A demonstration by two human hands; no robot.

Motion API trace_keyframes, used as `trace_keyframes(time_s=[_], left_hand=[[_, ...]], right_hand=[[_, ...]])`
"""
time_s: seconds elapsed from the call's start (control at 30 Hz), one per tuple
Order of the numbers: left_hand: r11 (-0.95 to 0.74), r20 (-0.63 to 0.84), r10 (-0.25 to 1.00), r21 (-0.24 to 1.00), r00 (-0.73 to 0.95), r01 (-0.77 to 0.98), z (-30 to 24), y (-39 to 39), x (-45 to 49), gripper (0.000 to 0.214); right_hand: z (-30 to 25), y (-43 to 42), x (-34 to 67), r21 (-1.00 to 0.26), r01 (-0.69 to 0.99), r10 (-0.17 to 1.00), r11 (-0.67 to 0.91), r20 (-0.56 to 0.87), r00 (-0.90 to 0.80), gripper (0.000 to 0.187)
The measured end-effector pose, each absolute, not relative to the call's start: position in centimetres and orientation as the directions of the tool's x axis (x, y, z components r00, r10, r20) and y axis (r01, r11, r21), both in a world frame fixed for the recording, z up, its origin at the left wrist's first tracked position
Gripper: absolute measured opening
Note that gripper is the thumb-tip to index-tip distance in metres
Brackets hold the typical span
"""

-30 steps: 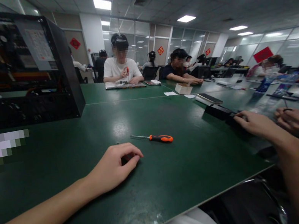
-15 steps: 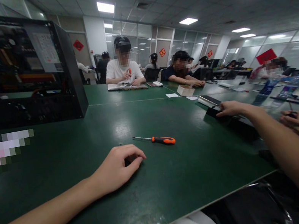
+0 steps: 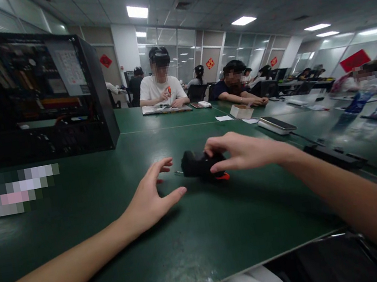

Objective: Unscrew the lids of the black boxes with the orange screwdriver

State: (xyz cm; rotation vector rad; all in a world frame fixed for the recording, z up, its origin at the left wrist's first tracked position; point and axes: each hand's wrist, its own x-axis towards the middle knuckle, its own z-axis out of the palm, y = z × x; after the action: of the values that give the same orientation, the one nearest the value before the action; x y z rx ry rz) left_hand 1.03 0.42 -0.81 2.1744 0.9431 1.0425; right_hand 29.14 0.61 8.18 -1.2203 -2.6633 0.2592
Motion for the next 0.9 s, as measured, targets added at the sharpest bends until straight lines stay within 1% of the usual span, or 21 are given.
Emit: trace_keyframes(time_s=[0.07,0.13,0.2,0.27,0.37,0.4,0.47,0.53,0.6,0.7,0.77,0.83,0.9], left_hand=[[-0.617,0.429,0.768,0.696,0.475,0.368,-0.6,0.5,0.9,0.068],[-0.631,0.404,0.75,0.676,0.524,0.381,-0.4,0.4,0.9,0.054],[-0.636,0.378,0.74,0.663,0.556,0.396,-0.1,0.4,1.1,0.038],[-0.634,0.366,0.743,0.653,0.56,0.414,0.0,0.4,1.2,0.031],[-0.628,0.368,0.755,0.642,0.543,0.439,-0.1,0.4,1.2,0.034],[-0.626,0.365,0.758,0.642,0.541,0.444,-0.1,0.4,1.2,0.034],[-0.616,0.355,0.764,0.647,0.538,0.449,-0.1,0.4,1.1,0.035],[-0.603,0.34,0.774,0.655,0.535,0.456,-0.1,0.4,1.1,0.035],[-0.588,0.321,0.782,0.664,0.535,0.461,-0.1,0.4,1.1,0.037],[-0.586,0.303,0.776,0.671,0.554,0.455,0.0,0.5,1.3,0.04],[-0.59,0.298,0.768,0.673,0.567,0.447,0.0,0.5,1.3,0.041],[-0.586,0.293,0.769,0.679,0.568,0.442,0.0,0.5,1.4,0.041],[-0.586,0.298,0.768,0.683,0.567,0.435,0.0,0.5,1.5,0.041]], right_hand=[[6.9,0.0,26.0,-0.243,0.667,0.7,0.705,0.08,-0.71,0.028],[5.3,-0.2,24.2,-0.236,0.637,0.667,0.734,0.074,-0.742,0.025],[4.0,0.0,23.8,-0.24,0.624,0.658,0.744,0.095,-0.747,0.025],[3.2,0.2,24.6,-0.265,0.615,0.659,0.743,0.129,-0.741,0.032],[3.3,0.7,27.0,-0.282,0.641,0.694,0.714,0.167,-0.7,0.049],[3.4,1.0,27.9,-0.279,0.662,0.712,0.696,0.149,-0.686,0.055],[3.5,1.5,29.4,-0.269,0.706,0.742,0.656,0.055,-0.668,0.061],[3.2,2.1,30.2,-0.261,0.724,0.741,0.638,-0.045,-0.67,0.055],[2.8,2.5,30.4,-0.267,0.72,0.735,0.641,-0.058,-0.676,0.041],[2.9,2.7,30.1,-0.294,0.694,0.739,0.657,0.069,-0.671,0.028],[3.8,2.5,30.0,-0.31,0.677,0.743,0.667,0.215,-0.634,0.024],[5.4,2.1,29.8,-0.34,0.67,0.749,0.66,0.369,-0.551,0.024],[7.5,1.5,29.4,-0.36,0.671,0.745,0.649,0.478,-0.465,0.027]])
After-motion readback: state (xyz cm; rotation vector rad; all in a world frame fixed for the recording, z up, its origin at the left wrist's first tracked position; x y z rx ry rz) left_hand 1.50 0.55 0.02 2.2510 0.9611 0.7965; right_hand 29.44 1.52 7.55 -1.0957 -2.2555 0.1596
